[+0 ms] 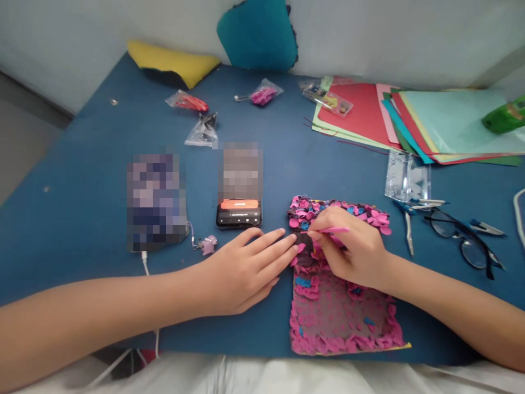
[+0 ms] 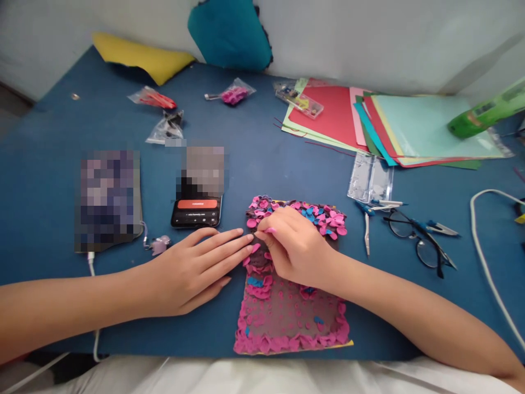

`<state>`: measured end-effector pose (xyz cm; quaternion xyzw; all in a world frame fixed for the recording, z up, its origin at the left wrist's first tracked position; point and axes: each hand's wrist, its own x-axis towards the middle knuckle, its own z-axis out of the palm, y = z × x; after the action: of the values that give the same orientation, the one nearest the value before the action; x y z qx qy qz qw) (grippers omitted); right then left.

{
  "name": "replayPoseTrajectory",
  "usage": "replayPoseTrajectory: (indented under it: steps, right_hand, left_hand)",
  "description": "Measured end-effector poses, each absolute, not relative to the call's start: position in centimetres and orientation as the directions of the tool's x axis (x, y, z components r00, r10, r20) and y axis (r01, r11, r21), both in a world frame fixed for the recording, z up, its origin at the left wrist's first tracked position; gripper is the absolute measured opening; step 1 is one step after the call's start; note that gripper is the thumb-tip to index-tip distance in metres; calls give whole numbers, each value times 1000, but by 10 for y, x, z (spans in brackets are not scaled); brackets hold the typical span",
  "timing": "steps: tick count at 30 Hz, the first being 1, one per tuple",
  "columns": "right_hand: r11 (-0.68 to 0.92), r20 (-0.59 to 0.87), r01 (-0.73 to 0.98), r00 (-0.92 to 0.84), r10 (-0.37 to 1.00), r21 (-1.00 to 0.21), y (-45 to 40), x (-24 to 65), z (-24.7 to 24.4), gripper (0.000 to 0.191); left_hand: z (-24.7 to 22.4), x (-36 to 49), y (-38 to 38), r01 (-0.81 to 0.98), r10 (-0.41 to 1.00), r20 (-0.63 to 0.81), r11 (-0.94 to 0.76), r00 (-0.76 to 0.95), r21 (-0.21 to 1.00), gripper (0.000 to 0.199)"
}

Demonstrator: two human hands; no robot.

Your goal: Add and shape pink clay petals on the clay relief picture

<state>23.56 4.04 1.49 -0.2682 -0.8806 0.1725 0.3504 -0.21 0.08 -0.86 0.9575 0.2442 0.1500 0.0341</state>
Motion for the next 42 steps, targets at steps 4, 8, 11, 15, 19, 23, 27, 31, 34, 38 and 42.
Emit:
replayPoseTrajectory:
  steps: [4,8,11,15,19,23,27,31,34,38,42]
  right_hand:
    - [814,530,347,-627,571,-467,40,234,13,17]
    - [830,518,324,-661,542,-455,38,235,11,20]
    - [828,484,338,-688,541,-447,36,236,13,21]
    - [817,526,310,-643,557,-487,37,237,16,20]
    - [804,512,319,-641,573,-501,39,238,16,21]
    - [787,472,339,-654,591,-516,37,239,15,22]
    - [813,461,334,-692,555,-477,32,239,13,20]
    - [806,445,335,-699,560,-489,31,238,16,21]
    - [768,466,330,-642,609,-549,35,240,22,21]
    - [754,471,341,-617,631,-562,38,241,25,19]
    - [755,481,326,-613,627,-569,40,241,20,19]
  left_hand:
    - [-9,-2,0,453,474,275,-881,837,139,43]
    - [-9,-2,0,455,478,290,-878,829,147,44]
    - [-9,-2,0,450,475,274,-880,837,150,44]
    - [-9,-3,0,453,477,267,-879,837,149,44]
    - [-8,-4,0,454,478,258,-878,840,150,44]
    - [-7,-4,0,444,475,252,-880,843,172,43]
    - [-6,-4,0,438,469,256,-882,845,174,43]
    - [-6,-4,1,440,471,255,-882,844,170,43]
    - [-6,-4,0,450,483,250,-875,839,179,43]
    - [-5,-3,0,451,487,247,-872,838,191,43]
    - [-3,-3,0,450,485,247,-873,839,187,42]
